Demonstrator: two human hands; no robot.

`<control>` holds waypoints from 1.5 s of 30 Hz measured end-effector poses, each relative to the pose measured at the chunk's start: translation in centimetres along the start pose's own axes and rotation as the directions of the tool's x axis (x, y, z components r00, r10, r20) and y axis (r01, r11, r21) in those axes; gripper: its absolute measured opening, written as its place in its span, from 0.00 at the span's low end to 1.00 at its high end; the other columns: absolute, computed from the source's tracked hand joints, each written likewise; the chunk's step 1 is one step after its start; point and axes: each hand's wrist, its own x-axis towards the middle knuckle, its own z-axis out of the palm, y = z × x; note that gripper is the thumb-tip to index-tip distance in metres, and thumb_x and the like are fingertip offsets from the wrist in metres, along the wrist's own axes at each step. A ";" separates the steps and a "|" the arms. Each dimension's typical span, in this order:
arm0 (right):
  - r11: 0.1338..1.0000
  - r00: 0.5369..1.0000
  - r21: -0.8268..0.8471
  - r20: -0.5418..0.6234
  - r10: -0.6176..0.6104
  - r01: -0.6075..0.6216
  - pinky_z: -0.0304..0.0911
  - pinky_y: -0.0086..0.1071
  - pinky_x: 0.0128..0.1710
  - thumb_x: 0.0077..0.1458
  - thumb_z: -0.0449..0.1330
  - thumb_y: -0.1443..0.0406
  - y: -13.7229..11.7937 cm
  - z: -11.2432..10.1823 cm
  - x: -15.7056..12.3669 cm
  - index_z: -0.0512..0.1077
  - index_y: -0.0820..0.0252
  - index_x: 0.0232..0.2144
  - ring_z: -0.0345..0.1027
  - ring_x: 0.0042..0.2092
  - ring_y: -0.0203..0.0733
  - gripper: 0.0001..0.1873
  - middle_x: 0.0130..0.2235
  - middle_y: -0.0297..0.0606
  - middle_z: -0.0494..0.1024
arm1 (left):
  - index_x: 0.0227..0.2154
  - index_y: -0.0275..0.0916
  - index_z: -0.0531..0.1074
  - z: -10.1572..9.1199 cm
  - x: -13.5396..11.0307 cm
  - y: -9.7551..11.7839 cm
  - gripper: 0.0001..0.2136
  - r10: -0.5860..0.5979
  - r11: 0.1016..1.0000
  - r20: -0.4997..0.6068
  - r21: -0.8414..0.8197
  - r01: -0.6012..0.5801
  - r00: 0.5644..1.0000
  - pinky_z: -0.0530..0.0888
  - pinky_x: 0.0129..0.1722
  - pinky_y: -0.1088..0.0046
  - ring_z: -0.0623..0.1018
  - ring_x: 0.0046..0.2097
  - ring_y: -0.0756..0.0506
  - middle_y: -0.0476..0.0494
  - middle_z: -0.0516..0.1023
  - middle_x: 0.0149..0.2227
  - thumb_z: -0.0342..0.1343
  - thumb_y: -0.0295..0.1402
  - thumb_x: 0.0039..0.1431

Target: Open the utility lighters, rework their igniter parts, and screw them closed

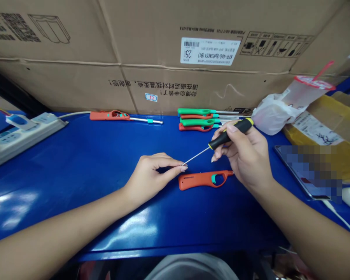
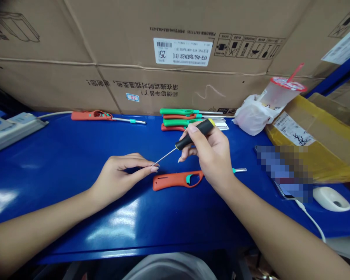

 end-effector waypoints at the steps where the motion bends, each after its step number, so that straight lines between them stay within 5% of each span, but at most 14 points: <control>1: 1.000 1.000 -0.010 0.005 -0.015 0.015 0.73 0.32 0.18 0.56 0.70 0.52 -0.1 0.1 -0.1 0.75 0.52 0.30 0.70 0.20 0.34 0.13 0.30 0.32 0.79 | 0.36 0.41 0.86 0.0 0.0 0.0 0.04 0.017 1.000 0.003 0.016 -0.017 1.000 0.80 0.38 0.73 0.84 0.35 0.47 0.47 0.87 0.35 0.66 0.32 0.63; 6: 0.990 0.996 -0.105 0.011 -0.094 0.094 0.75 0.32 0.20 0.57 0.71 0.55 -0.7 0.4 -0.7 0.76 0.52 0.32 0.71 0.20 0.35 0.11 0.27 0.32 0.78 | 0.37 0.41 0.85 -0.1 -0.2 -0.1 0.04 0.105 0.990 0.032 0.091 -0.108 0.994 0.80 0.39 0.71 0.84 0.36 0.47 0.47 0.87 0.36 0.65 0.31 0.64; 14: 0.975 0.984 -0.148 0.096 -0.151 0.164 0.75 0.35 0.24 0.59 0.69 0.59 -0.8 0.8 -1.5 0.77 0.51 0.34 0.73 0.21 0.37 0.06 0.26 0.30 0.77 | 0.38 0.41 0.84 -0.1 -0.2 -0.5 0.04 0.081 0.993 0.088 0.073 -0.088 0.993 0.79 0.41 0.72 0.83 0.38 0.47 0.47 0.87 0.37 0.65 0.33 0.65; 20: 0.966 0.981 -0.172 0.036 -0.190 0.194 0.68 0.32 0.17 0.59 0.68 0.53 -1.7 0.7 -1.5 0.76 0.49 0.34 0.69 0.20 0.35 0.10 0.27 0.30 0.76 | 0.54 0.40 0.78 -0.2 0.1 -0.4 0.27 0.078 0.976 0.195 0.185 -0.115 0.978 0.76 0.55 0.58 0.80 0.51 0.39 0.41 0.83 0.50 0.73 0.45 0.53; 30: 0.955 0.973 -0.197 0.108 -0.203 0.221 0.61 0.29 0.15 0.61 0.66 0.50 -1.3 0.8 -1.5 0.74 0.53 0.33 0.64 0.18 0.32 0.15 0.25 0.29 0.75 | 0.45 0.39 0.81 -0.3 0.0 -0.2 0.13 0.077 0.973 0.368 0.177 -0.151 0.926 0.75 0.50 0.62 0.79 0.45 0.43 0.43 0.82 0.43 0.67 0.30 0.56; 41: 0.962 0.972 -0.159 0.110 -0.207 0.223 0.59 0.30 0.14 0.63 0.64 0.51 -1.5 0.8 -1.7 0.73 0.50 0.34 0.65 0.21 0.33 0.12 0.29 0.31 0.79 | 0.48 0.39 0.80 0.9 -0.2 -1.1 0.15 0.126 0.967 0.333 0.168 -0.191 0.934 0.74 0.51 0.62 0.78 0.46 0.42 0.42 0.82 0.45 0.68 0.40 0.61; 45: 0.936 0.950 -0.212 0.197 -0.241 0.281 0.61 0.30 0.17 0.65 0.62 0.55 -1.4 0.8 -2.1 0.73 0.51 0.35 0.66 0.22 0.33 0.09 0.30 0.32 0.78 | 0.47 0.39 0.80 0.9 -0.3 -1.1 0.15 0.133 0.961 0.342 0.183 -0.205 0.930 0.73 0.51 0.62 0.78 0.45 0.43 0.43 0.82 0.44 0.69 0.40 0.60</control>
